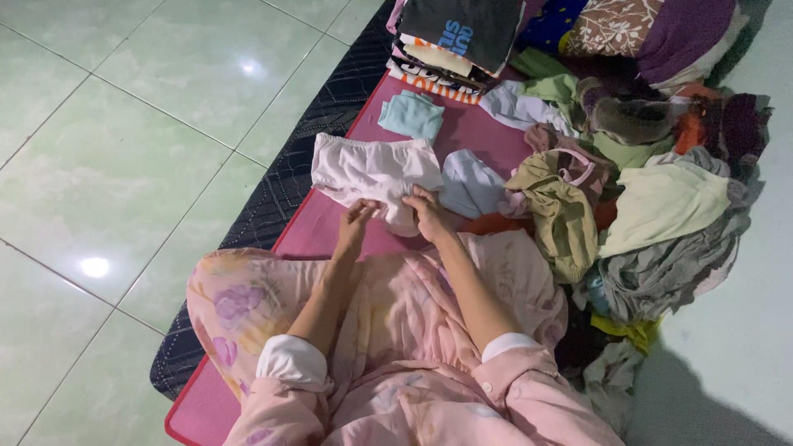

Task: Folding various items of laundry including underwear on a mattress.

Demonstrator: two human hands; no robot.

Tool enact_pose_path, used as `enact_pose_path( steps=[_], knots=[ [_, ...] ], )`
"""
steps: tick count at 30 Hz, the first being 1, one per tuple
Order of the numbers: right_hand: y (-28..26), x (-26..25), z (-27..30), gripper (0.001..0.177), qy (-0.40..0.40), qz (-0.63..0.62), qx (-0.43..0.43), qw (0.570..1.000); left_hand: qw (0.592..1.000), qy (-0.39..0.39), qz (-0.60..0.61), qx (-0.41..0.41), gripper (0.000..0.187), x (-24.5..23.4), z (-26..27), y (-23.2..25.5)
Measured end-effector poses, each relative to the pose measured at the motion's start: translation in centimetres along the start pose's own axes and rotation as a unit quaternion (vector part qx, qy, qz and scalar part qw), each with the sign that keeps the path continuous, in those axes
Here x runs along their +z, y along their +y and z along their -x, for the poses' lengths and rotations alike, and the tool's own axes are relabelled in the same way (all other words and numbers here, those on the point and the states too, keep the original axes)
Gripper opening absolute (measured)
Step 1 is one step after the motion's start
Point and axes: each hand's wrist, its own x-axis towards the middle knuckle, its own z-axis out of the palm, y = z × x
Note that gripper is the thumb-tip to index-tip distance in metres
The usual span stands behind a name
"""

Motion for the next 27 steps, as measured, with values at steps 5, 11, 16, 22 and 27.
enact_pose_path(
  steps=[5, 11, 16, 22, 27],
  knots=[
    [3.8, -1.4, -1.0, 0.023, -0.084, -0.216, 0.102, 0.967, 0.990, 0.046, 0.133, -0.012, 0.022, -1.0, -0.5, 0.3],
    [0.2, 2.2, 1.1, 0.035, -0.114, -0.256, 0.218, 0.935, 1.000, -0.005, 0.017, -0.018, 0.025, -2.3, -0.7, -2.8],
    [7.8, -1.6, -1.4, 0.038, -0.068, -0.063, 0.199, 0.976, 0.993, -0.063, -0.102, -0.021, 0.047, -4.2, -1.3, -5.0],
    [10.4, -3.7, -1.8, 0.034, -0.095, 0.271, 0.138, 0.948, 0.846, -0.053, -0.516, -0.125, 0.052, -1.9, 2.8, 5.5],
    [-3.0, 2.9, 3.2, 0.032, -0.173, 0.583, 0.099, 0.787, 0.723, -0.136, -0.663, -0.138, 0.042, -3.9, 4.6, 6.8]
  ],
)
